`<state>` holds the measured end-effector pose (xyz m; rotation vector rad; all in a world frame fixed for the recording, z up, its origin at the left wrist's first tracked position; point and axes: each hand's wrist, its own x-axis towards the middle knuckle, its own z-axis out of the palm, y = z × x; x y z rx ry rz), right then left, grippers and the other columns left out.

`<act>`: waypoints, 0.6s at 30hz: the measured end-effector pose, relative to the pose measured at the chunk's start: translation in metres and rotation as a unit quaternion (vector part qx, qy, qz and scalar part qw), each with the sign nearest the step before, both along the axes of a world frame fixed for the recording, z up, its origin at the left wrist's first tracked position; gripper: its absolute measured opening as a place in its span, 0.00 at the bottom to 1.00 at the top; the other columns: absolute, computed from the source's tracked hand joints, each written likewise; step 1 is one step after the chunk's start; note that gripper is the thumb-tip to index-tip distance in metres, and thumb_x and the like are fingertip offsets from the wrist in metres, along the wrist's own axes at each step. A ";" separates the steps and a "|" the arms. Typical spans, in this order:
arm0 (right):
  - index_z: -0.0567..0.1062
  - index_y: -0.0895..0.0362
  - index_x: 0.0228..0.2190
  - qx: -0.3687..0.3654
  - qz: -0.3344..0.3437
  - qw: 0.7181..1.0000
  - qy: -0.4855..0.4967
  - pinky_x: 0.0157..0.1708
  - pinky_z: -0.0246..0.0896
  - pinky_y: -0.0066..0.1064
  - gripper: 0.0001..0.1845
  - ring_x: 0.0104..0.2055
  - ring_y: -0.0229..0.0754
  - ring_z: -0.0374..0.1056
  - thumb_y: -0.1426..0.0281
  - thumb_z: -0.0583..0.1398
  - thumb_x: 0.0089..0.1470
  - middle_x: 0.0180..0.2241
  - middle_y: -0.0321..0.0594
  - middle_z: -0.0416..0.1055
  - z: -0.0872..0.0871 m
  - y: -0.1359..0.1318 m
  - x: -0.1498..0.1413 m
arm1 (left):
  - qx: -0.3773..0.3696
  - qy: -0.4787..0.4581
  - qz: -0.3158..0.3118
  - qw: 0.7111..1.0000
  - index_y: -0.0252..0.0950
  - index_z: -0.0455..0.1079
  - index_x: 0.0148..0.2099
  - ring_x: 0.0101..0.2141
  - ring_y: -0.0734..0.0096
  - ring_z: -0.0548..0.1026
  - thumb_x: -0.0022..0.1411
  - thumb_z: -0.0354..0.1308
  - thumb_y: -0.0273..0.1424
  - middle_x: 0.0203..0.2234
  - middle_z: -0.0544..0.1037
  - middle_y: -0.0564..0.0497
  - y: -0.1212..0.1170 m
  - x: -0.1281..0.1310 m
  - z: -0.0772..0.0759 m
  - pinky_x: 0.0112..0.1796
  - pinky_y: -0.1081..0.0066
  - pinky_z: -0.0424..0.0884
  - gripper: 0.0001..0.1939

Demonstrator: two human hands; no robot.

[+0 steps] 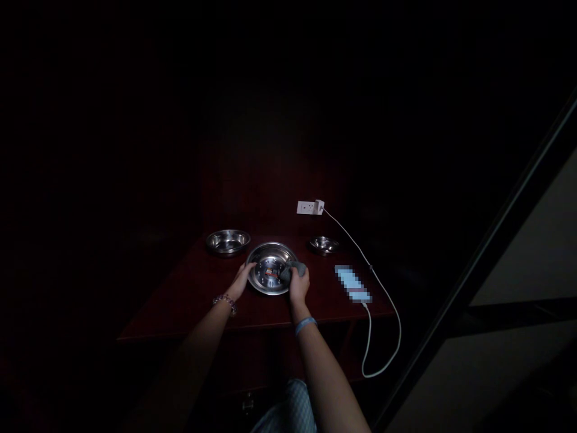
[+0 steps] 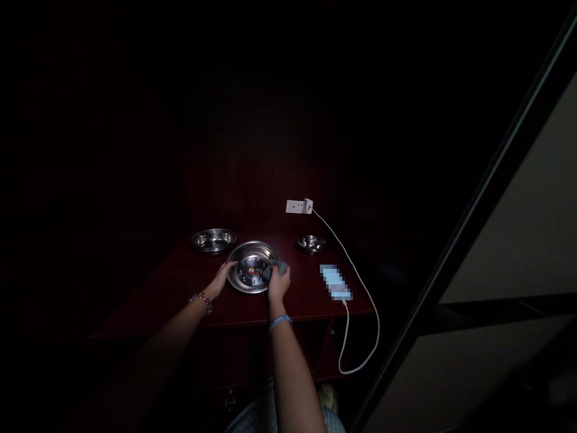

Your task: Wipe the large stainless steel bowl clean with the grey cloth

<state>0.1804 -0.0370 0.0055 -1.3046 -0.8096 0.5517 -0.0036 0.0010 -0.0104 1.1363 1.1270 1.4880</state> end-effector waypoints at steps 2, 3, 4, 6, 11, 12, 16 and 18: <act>0.73 0.54 0.32 0.003 -0.001 1.000 0.004 0.37 0.62 0.31 0.09 0.35 0.46 0.72 0.65 0.59 0.47 0.33 0.41 0.78 -0.001 0.001 0.000 | -0.002 -0.009 -0.005 1.000 0.34 0.77 0.42 0.49 0.56 0.78 0.57 0.59 0.39 0.43 0.82 0.44 -0.002 0.001 0.002 0.56 0.58 0.67 0.16; 0.73 0.54 0.32 0.003 -0.003 1.000 0.004 0.37 0.62 0.31 0.09 0.35 0.46 0.72 0.65 0.60 0.46 0.33 0.41 0.78 -0.001 0.001 0.000 | -0.004 -0.017 -0.009 1.000 0.34 0.77 0.43 0.50 0.56 0.77 0.58 0.59 0.39 0.45 0.82 0.44 -0.003 0.001 0.002 0.56 0.59 0.67 0.16; 0.73 0.54 0.32 0.002 -0.005 1.000 0.002 0.37 0.62 0.31 0.09 0.35 0.46 0.73 0.65 0.60 0.46 0.33 0.41 0.78 -0.001 0.002 0.000 | -0.006 -0.022 -0.010 1.000 0.35 0.77 0.44 0.51 0.56 0.76 0.58 0.59 0.39 0.46 0.81 0.44 -0.004 0.001 0.003 0.57 0.59 0.66 0.16; 0.72 0.54 0.32 -0.003 -0.008 1.000 -0.008 0.37 0.62 0.31 0.09 0.36 0.47 0.73 0.65 0.60 0.46 0.33 0.41 0.78 -0.002 0.002 0.000 | -0.013 -0.029 -0.015 0.999 0.35 0.77 0.48 0.55 0.55 0.74 0.60 0.59 0.41 0.50 0.80 0.43 -0.005 0.002 0.003 0.59 0.59 0.63 0.18; 0.72 0.54 0.34 -0.028 0.002 0.999 -0.036 0.39 0.63 0.32 0.11 0.38 0.49 0.73 0.64 0.59 0.47 0.35 0.42 0.78 -0.002 0.002 0.001 | -0.008 -0.030 -0.032 0.999 0.36 0.75 0.53 0.61 0.56 0.68 0.61 0.58 0.45 0.57 0.75 0.43 -0.006 0.002 0.000 0.62 0.60 0.58 0.24; 0.72 0.54 0.35 -0.033 0.004 0.999 -0.041 0.39 0.63 0.33 0.11 0.38 0.49 0.74 0.64 0.59 0.47 0.36 0.43 0.78 -0.002 0.002 0.001 | -0.002 -0.029 -0.034 0.999 0.36 0.75 0.54 0.61 0.57 0.67 0.61 0.58 0.45 0.58 0.74 0.44 -0.005 0.002 0.000 0.62 0.60 0.58 0.24; 0.72 0.53 0.35 -0.043 0.003 0.998 -0.055 0.39 0.63 0.33 0.11 0.39 0.50 0.74 0.63 0.59 0.48 0.36 0.43 0.78 -0.002 0.001 0.002 | 0.008 -0.030 -0.048 0.998 0.36 0.73 0.56 0.62 0.57 0.65 0.62 0.56 0.46 0.59 0.73 0.43 -0.002 0.003 -0.002 0.62 0.61 0.58 0.26; 0.72 0.53 0.35 -0.046 0.002 0.997 -0.057 0.39 0.62 0.33 0.11 0.39 0.50 0.74 0.63 0.59 0.48 0.36 0.43 0.78 -0.002 0.001 0.002 | 0.009 -0.032 -0.051 0.998 0.36 0.72 0.57 0.63 0.57 0.65 0.62 0.55 0.45 0.60 0.72 0.43 -0.002 0.003 -0.002 0.62 0.62 0.58 0.26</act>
